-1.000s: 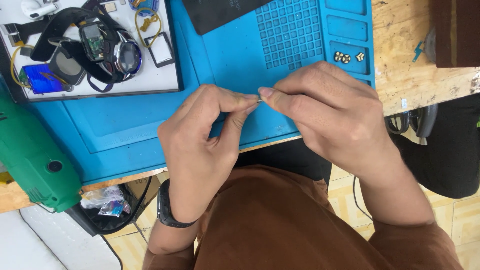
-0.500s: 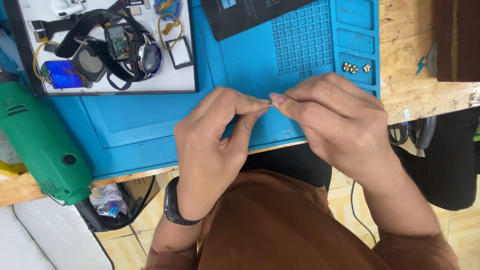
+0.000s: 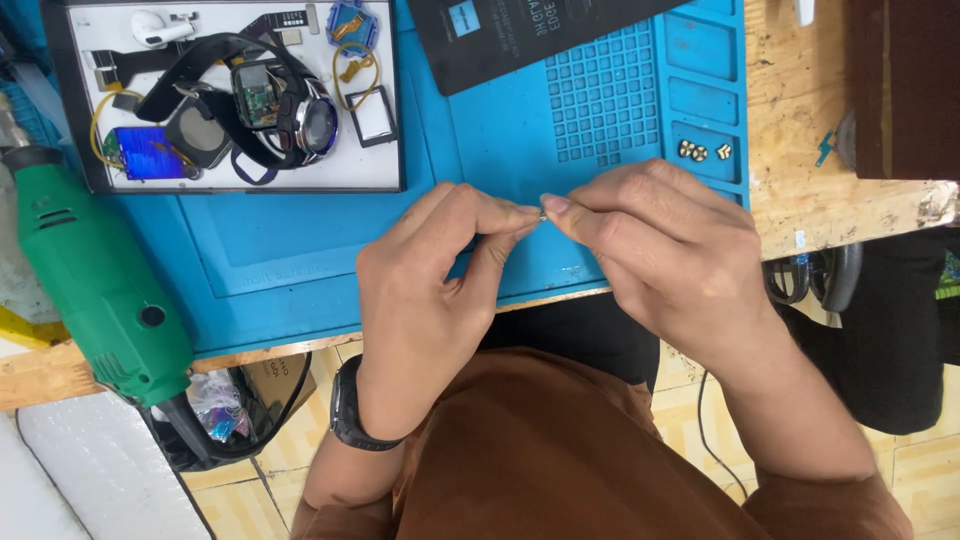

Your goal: Repairing a watch by carefully aligning and connecting small electronic components on a repair bench.

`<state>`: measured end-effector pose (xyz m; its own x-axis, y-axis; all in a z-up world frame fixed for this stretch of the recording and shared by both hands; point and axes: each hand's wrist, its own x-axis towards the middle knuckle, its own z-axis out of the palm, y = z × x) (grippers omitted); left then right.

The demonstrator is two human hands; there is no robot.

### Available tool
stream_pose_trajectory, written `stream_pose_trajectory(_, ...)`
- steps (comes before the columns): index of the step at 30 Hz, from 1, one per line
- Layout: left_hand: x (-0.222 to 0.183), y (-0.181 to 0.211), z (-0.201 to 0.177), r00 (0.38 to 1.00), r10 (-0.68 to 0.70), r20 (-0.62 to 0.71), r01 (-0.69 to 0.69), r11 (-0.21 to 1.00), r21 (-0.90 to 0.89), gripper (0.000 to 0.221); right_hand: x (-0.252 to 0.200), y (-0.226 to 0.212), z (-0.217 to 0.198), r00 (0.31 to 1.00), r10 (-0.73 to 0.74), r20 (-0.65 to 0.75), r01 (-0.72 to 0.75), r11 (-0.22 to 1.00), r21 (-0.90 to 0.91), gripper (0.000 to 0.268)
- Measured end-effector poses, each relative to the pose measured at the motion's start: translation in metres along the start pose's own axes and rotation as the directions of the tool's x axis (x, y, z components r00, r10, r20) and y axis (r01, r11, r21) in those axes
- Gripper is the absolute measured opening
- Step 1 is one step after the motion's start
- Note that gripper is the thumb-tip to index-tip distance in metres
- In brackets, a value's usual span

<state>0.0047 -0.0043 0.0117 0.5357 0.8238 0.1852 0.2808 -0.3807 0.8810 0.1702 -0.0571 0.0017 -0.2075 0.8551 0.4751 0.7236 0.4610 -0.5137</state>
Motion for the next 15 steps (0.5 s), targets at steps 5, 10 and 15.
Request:
stream_pose_trajectory(5, 0.0004, 0.0003, 0.0003, 1.000, 0.012, 0.009, -0.012, 1.000, 0.029, 0.011, -0.0017, 0.0005, 0.0002, 1.000, -0.003, -0.001, 0.003, 1.000, 0.030, 0.005)
stream_pose_trajectory(10, -0.0013, -0.0021, 0.0024, 1.000, 0.031, 0.003, -0.031, 0.998, 0.060, 0.010, 0.0011, -0.0006, -0.0040, 0.999, 0.019, 0.026, -0.021, 0.998, 0.064, 0.004)
stream_pose_trajectory(15, -0.0010, -0.0023, 0.0027, 0.999, 0.047, 0.007, -0.047, 0.995, 0.086, 0.012, 0.0030, -0.0017, -0.0065, 0.998, 0.024, 0.051, -0.028, 0.996, 0.088, 0.004)
